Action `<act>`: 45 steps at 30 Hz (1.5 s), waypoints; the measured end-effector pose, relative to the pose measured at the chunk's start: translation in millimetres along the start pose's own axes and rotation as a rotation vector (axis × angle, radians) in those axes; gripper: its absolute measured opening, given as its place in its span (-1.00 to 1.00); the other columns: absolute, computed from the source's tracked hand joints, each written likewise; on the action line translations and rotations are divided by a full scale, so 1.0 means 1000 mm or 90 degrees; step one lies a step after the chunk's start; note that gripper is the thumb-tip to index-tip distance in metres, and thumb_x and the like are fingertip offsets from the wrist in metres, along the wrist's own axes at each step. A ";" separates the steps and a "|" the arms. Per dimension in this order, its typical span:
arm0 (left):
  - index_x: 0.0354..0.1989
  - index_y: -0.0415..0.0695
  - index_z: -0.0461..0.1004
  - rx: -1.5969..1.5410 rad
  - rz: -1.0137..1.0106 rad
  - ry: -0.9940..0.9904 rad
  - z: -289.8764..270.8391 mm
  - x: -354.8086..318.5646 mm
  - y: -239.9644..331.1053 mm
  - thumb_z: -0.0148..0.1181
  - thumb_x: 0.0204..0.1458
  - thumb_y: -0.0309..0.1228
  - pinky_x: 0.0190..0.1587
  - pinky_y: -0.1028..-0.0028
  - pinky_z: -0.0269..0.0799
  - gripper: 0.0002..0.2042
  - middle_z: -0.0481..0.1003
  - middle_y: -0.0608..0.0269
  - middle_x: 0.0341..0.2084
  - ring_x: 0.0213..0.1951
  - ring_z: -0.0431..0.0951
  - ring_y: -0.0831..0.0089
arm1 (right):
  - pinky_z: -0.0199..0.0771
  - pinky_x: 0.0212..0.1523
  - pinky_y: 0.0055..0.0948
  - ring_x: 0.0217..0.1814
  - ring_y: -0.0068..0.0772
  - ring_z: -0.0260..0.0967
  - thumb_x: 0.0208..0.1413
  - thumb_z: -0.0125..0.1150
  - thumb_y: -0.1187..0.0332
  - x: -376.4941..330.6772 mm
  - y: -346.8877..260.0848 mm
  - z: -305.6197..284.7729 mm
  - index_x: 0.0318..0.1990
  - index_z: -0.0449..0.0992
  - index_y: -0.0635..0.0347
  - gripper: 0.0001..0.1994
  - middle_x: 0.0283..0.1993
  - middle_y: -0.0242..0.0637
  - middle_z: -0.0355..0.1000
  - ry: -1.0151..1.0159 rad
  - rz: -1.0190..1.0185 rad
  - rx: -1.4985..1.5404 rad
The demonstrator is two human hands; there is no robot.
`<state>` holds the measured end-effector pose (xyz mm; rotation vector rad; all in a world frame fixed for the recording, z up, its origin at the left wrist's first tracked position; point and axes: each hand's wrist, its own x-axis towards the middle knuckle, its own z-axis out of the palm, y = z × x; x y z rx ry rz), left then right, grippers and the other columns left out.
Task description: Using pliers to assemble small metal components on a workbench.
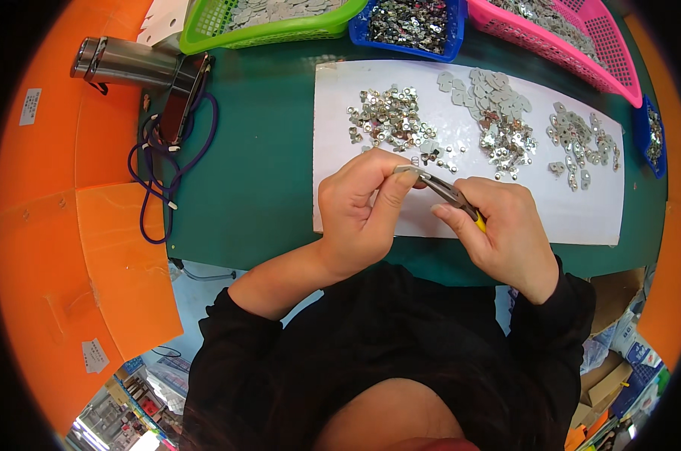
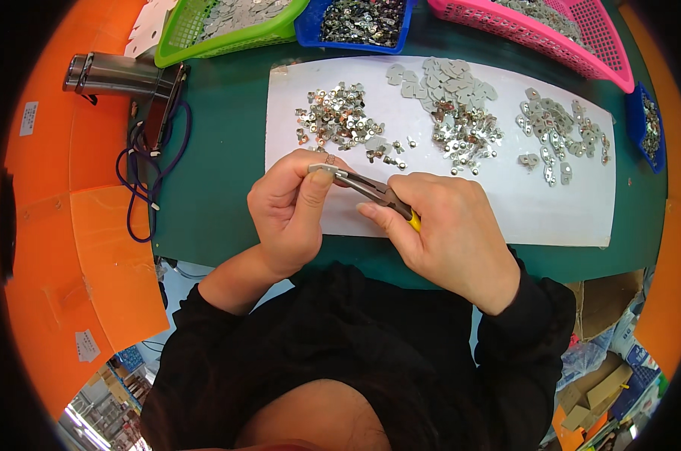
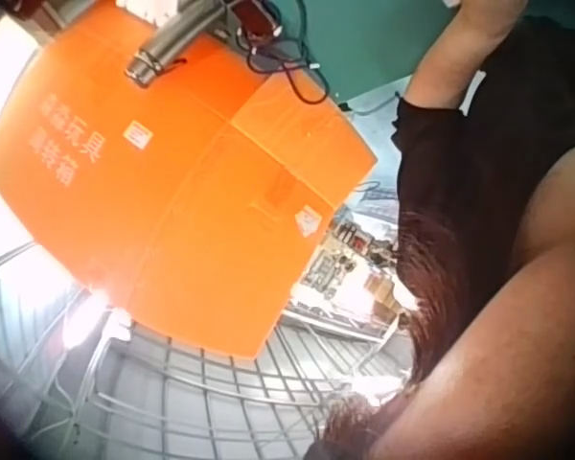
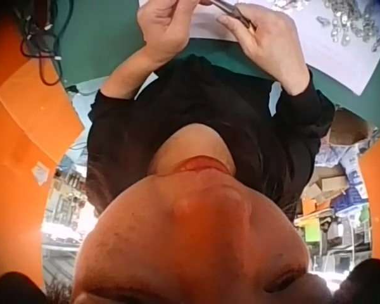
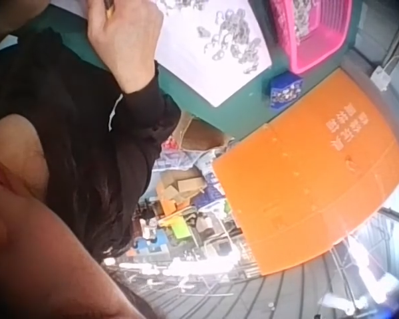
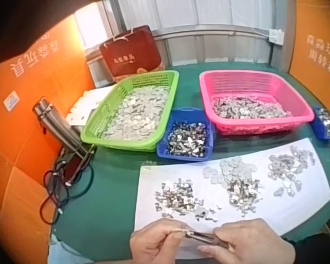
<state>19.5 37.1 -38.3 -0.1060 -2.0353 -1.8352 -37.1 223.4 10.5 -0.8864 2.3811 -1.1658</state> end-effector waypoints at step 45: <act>0.00 -0.35 0.46 0.096 0.030 -0.033 -0.004 0.009 0.003 0.06 0.20 -0.63 -0.10 0.49 0.47 -0.78 0.41 0.18 -0.24 -0.24 0.52 0.48 | 0.30 -0.09 -0.38 -0.16 -0.38 0.31 0.22 0.09 0.41 -0.057 0.074 -0.070 -0.34 0.31 0.27 -0.85 -0.20 -0.21 0.39 0.478 -0.004 0.039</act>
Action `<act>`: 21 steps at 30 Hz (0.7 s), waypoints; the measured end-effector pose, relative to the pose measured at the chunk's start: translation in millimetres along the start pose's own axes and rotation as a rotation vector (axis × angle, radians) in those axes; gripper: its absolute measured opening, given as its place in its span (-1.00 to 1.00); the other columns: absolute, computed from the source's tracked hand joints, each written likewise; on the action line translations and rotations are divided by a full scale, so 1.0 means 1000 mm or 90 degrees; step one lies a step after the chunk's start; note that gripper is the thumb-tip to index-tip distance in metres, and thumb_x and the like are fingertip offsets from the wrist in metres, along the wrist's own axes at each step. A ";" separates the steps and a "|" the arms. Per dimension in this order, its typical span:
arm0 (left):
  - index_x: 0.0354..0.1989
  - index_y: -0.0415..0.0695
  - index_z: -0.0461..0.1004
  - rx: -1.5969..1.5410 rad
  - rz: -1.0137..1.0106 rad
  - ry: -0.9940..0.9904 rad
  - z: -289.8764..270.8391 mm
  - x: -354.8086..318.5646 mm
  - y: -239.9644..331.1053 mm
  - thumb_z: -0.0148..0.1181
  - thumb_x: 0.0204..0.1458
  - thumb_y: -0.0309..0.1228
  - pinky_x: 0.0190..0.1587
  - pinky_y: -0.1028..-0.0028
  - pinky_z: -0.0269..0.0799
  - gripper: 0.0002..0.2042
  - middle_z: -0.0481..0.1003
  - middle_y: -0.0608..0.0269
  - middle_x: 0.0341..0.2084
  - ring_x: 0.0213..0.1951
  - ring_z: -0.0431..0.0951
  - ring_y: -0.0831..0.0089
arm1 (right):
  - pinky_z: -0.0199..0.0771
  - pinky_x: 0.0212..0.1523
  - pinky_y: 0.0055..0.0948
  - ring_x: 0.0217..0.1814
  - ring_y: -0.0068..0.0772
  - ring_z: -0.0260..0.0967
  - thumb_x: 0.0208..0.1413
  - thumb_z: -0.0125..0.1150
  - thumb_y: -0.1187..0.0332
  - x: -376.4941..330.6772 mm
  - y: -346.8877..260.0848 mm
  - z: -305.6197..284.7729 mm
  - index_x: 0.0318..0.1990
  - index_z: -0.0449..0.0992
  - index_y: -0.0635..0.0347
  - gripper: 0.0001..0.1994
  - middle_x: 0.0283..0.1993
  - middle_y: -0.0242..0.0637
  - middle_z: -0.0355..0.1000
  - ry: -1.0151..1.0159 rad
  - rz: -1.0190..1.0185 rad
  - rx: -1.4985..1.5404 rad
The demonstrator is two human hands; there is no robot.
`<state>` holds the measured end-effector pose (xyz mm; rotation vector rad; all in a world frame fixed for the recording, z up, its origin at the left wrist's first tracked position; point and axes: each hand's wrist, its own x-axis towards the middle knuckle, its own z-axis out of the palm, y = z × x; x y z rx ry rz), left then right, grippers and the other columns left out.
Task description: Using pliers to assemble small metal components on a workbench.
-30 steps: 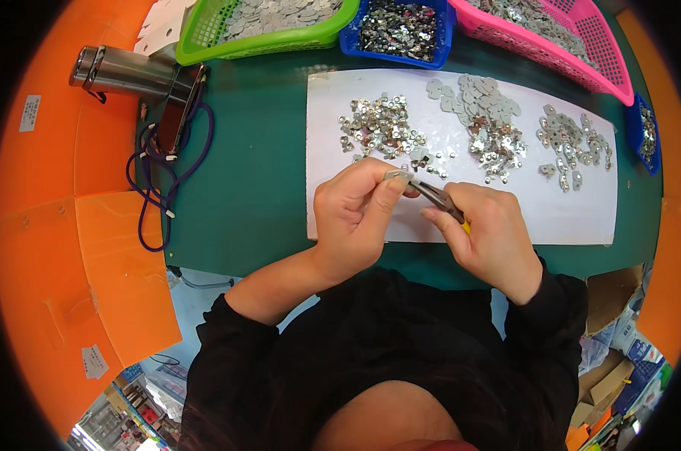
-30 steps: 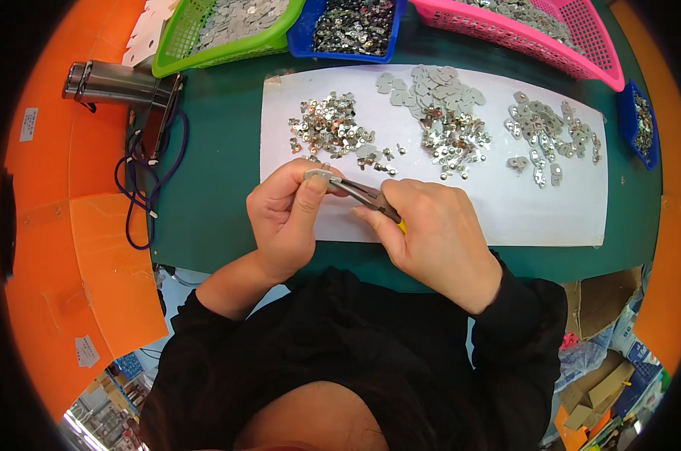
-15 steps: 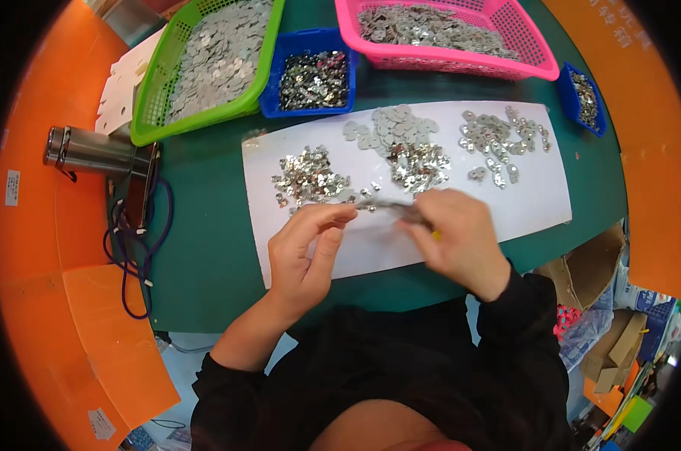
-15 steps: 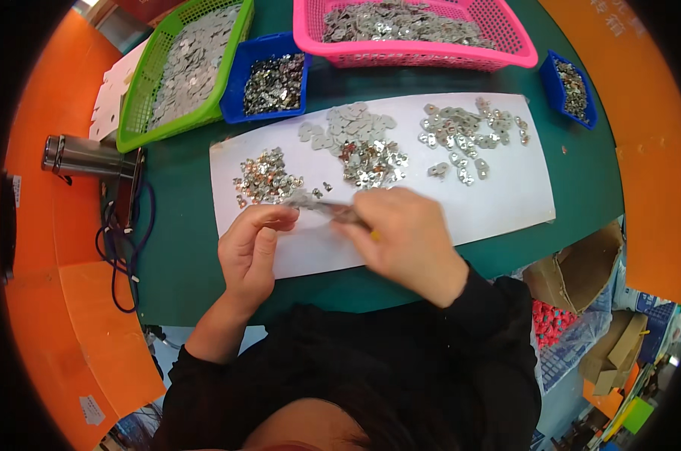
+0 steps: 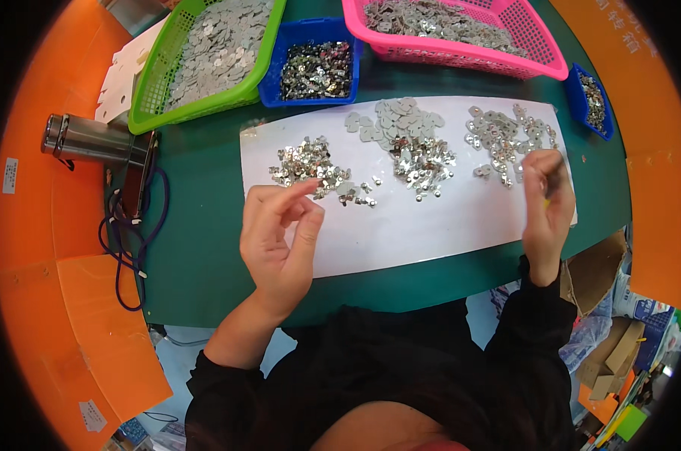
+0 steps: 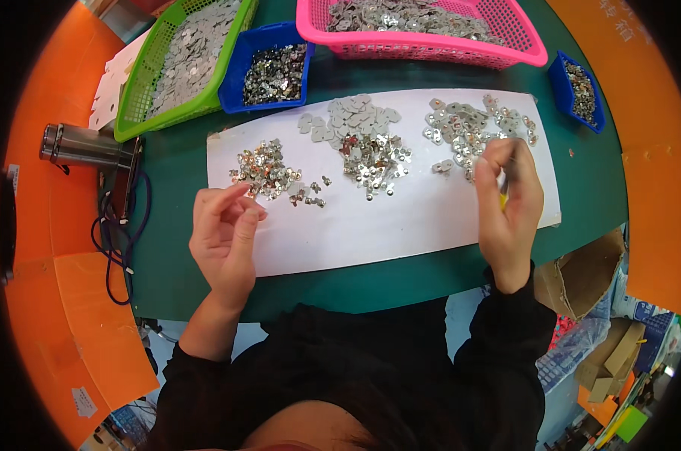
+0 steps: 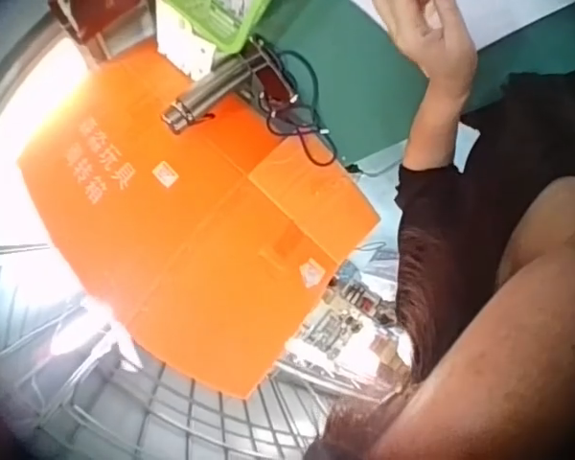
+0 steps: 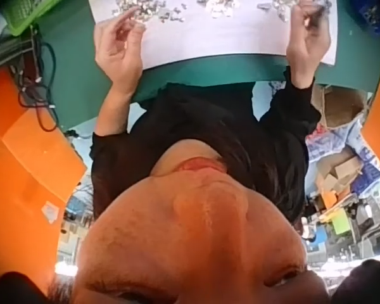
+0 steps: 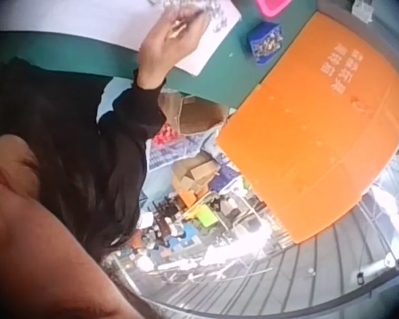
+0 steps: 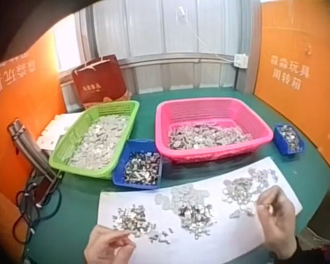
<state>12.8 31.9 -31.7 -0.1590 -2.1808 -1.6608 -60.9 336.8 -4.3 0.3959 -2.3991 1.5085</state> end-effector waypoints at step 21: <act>-0.09 -0.33 0.55 -0.081 -0.010 -0.012 0.004 0.003 0.001 0.13 0.15 -0.66 -0.26 0.58 0.48 -0.82 0.47 0.15 -0.27 -0.33 0.54 0.51 | 0.35 -0.18 -0.44 -0.24 -0.18 0.37 -0.06 0.15 0.64 0.003 -0.017 0.038 -0.24 0.49 0.30 -0.81 -0.29 -0.19 0.41 -0.105 -0.078 -0.019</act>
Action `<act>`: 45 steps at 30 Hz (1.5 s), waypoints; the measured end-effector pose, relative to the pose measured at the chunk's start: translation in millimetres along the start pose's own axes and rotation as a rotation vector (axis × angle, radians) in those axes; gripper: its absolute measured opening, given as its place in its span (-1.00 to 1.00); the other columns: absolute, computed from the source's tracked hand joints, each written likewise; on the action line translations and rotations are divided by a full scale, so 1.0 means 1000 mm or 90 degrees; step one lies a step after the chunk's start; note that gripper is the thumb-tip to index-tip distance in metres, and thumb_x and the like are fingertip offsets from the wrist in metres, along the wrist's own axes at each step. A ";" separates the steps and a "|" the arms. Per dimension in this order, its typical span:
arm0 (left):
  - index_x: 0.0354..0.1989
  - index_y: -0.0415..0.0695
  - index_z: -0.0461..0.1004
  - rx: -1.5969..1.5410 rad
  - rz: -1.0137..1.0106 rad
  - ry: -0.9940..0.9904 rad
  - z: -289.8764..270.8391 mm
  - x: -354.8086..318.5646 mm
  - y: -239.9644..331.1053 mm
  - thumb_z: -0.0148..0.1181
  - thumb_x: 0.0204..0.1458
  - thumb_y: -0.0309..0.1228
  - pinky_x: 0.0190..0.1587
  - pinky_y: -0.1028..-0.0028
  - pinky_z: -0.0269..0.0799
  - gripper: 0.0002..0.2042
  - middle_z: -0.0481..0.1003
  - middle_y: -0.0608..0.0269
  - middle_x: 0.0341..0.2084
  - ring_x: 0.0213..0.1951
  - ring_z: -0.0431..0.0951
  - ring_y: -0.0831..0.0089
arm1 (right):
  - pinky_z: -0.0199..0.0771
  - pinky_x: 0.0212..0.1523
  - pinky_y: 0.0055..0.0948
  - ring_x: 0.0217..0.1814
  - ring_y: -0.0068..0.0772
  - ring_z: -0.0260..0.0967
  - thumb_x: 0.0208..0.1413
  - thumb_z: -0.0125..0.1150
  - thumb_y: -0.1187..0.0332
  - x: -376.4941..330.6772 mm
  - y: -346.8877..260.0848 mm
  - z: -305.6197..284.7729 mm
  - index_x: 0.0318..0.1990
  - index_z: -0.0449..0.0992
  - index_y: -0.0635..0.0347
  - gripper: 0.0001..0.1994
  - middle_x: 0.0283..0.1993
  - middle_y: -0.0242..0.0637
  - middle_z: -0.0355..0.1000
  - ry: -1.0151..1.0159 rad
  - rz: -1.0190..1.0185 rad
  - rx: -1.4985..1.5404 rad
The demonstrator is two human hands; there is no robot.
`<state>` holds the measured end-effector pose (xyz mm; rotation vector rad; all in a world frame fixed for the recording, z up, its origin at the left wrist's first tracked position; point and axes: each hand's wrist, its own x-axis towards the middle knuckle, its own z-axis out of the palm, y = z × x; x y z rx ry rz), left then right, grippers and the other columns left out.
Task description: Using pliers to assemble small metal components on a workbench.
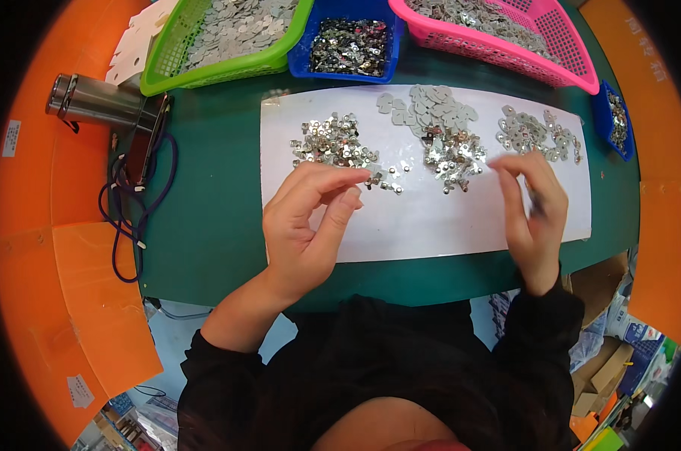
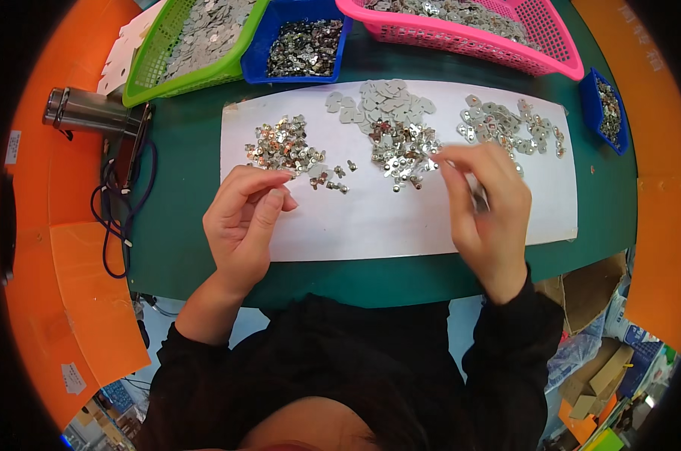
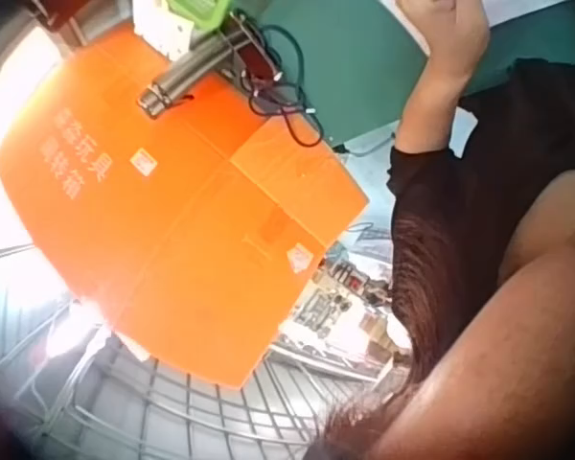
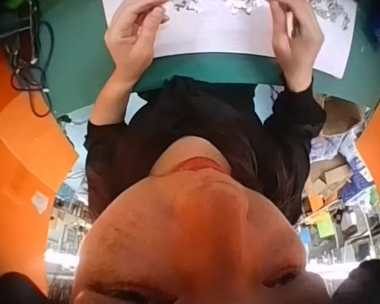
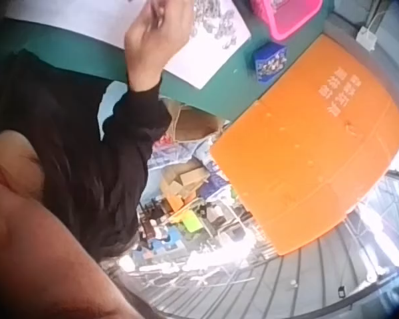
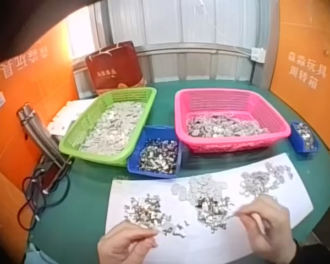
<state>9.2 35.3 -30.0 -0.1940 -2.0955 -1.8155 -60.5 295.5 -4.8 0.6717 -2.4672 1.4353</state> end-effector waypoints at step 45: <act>-0.38 -0.20 0.38 -0.391 -0.418 -0.027 -0.005 0.004 0.005 0.01 0.22 -0.49 -0.32 0.40 0.59 -0.88 0.55 -0.02 -0.29 -0.36 0.60 0.34 | 0.21 -0.22 -0.28 -0.29 -0.23 0.27 -0.18 0.36 0.55 0.023 -0.002 0.035 -0.25 0.60 0.11 -0.75 -0.38 -0.33 0.36 -0.061 -0.148 -0.257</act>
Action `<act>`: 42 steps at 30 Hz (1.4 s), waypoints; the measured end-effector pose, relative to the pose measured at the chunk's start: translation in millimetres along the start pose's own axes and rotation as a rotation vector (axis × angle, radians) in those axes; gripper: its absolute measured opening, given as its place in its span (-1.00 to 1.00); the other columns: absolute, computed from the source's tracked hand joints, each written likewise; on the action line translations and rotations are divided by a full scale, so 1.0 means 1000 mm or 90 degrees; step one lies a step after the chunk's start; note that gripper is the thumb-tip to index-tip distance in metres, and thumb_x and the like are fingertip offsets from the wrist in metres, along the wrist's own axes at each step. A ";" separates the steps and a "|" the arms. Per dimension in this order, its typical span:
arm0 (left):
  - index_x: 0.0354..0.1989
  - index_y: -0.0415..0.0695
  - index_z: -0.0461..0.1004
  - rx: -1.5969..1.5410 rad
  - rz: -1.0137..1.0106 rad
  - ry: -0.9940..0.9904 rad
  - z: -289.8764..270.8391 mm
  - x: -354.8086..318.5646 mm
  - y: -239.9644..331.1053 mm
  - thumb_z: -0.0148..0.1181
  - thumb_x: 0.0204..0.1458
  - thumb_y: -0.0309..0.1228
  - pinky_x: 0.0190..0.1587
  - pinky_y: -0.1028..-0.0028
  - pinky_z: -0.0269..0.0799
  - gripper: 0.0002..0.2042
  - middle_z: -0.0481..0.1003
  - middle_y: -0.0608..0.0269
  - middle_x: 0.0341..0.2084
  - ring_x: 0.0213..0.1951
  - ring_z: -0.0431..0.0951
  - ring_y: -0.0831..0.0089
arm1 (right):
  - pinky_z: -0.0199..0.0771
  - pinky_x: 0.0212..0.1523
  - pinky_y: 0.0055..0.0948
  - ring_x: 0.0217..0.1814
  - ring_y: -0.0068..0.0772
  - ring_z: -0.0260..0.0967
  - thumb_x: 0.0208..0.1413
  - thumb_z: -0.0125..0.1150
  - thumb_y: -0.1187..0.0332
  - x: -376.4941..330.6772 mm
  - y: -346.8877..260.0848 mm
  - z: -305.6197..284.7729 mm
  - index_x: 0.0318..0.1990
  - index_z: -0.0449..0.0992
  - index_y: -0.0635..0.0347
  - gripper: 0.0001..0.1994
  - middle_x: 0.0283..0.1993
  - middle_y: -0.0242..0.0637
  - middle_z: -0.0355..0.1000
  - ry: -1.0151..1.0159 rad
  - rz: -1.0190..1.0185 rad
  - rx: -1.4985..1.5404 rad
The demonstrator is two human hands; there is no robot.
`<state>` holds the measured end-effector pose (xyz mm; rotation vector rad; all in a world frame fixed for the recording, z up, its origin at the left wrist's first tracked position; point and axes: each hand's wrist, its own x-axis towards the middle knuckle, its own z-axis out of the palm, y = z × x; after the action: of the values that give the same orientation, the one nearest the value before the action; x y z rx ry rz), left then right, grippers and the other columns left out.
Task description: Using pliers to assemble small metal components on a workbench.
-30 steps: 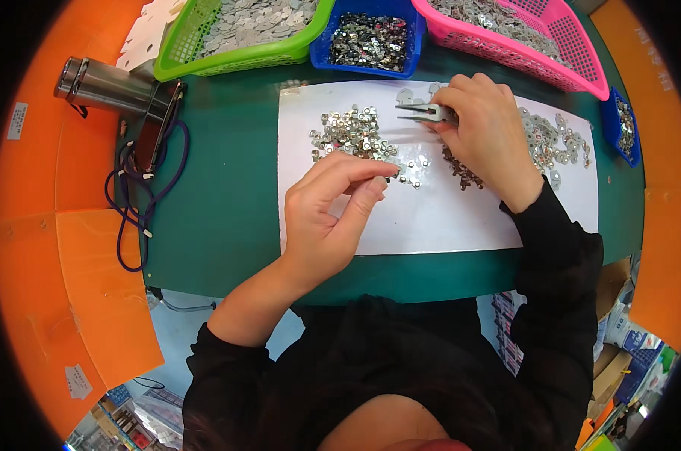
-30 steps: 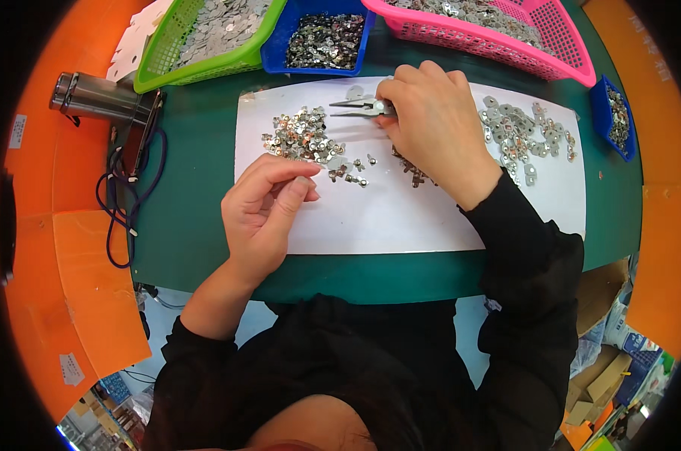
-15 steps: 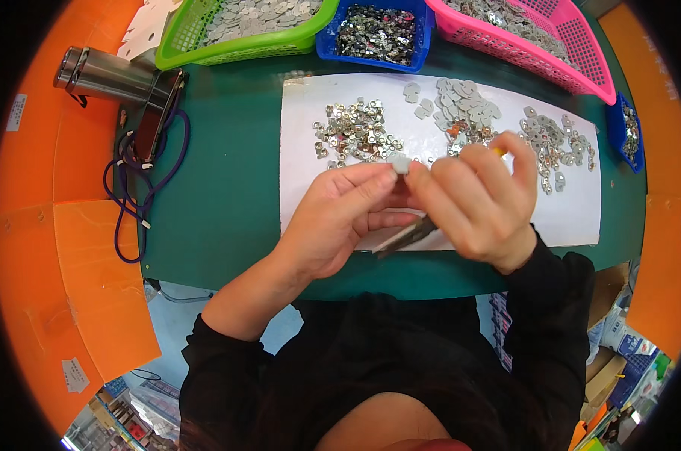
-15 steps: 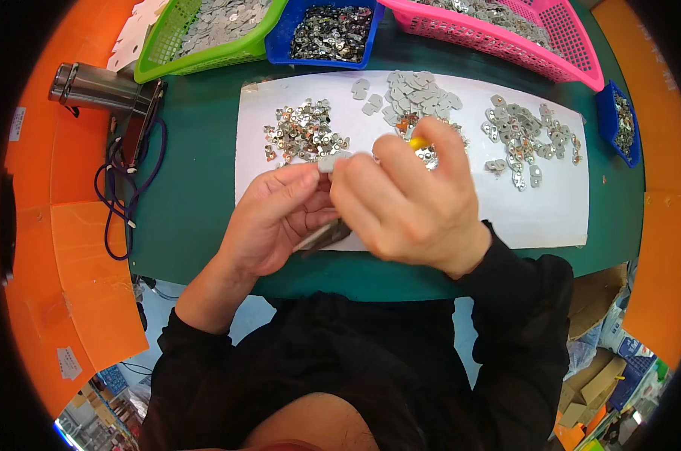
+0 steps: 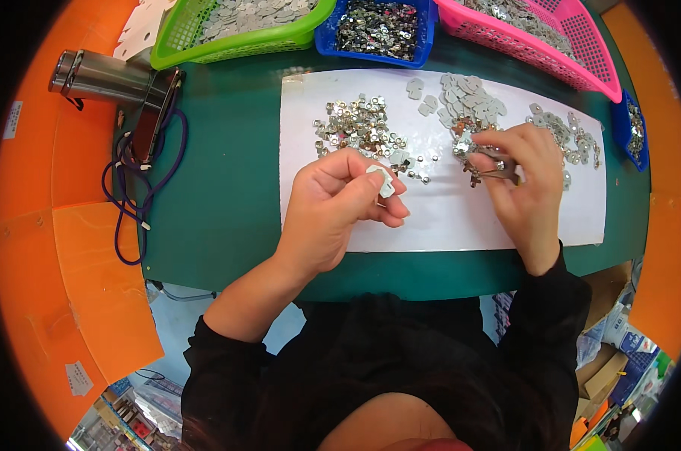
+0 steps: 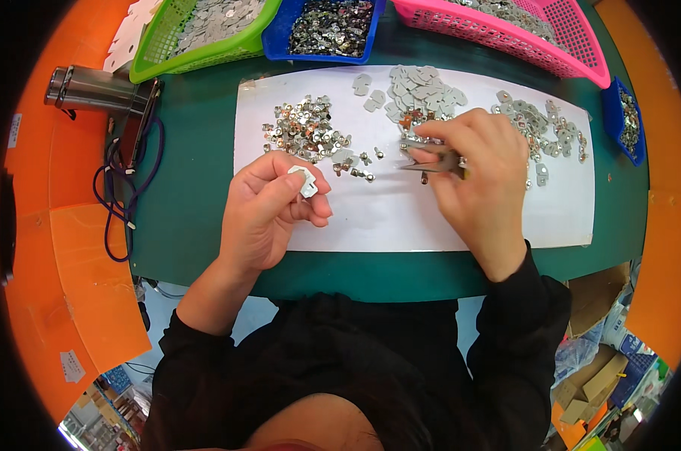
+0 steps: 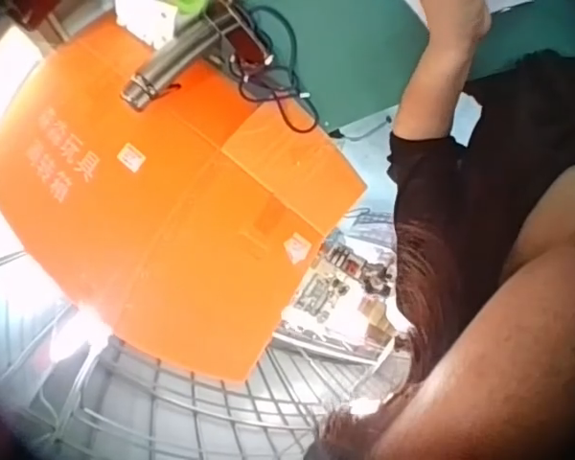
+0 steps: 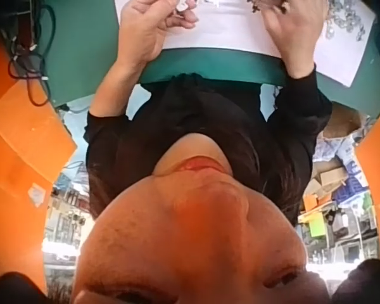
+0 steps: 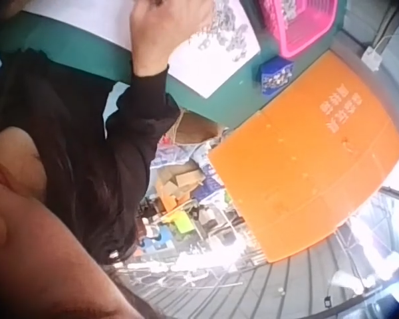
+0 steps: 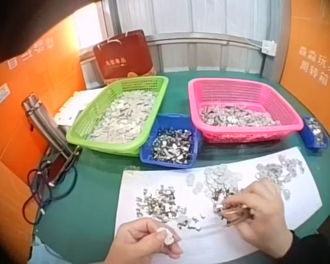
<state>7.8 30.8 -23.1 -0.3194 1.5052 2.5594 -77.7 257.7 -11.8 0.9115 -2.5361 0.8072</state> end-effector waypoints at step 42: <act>-0.02 -0.20 0.41 -0.034 -0.057 -0.054 -0.005 0.004 -0.006 0.22 0.15 -0.54 -0.26 0.50 0.59 -0.76 0.60 0.03 -0.27 -0.32 0.64 0.41 | 0.34 -0.13 -0.43 -0.24 -0.37 0.38 0.02 0.26 0.62 0.013 -0.038 0.016 -0.31 0.59 0.28 -0.91 -0.34 -0.26 0.49 -0.131 0.080 0.443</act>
<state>5.8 29.5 -31.6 -0.2751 1.3645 2.5136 -64.0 218.0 -3.4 1.0720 -2.5191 1.7840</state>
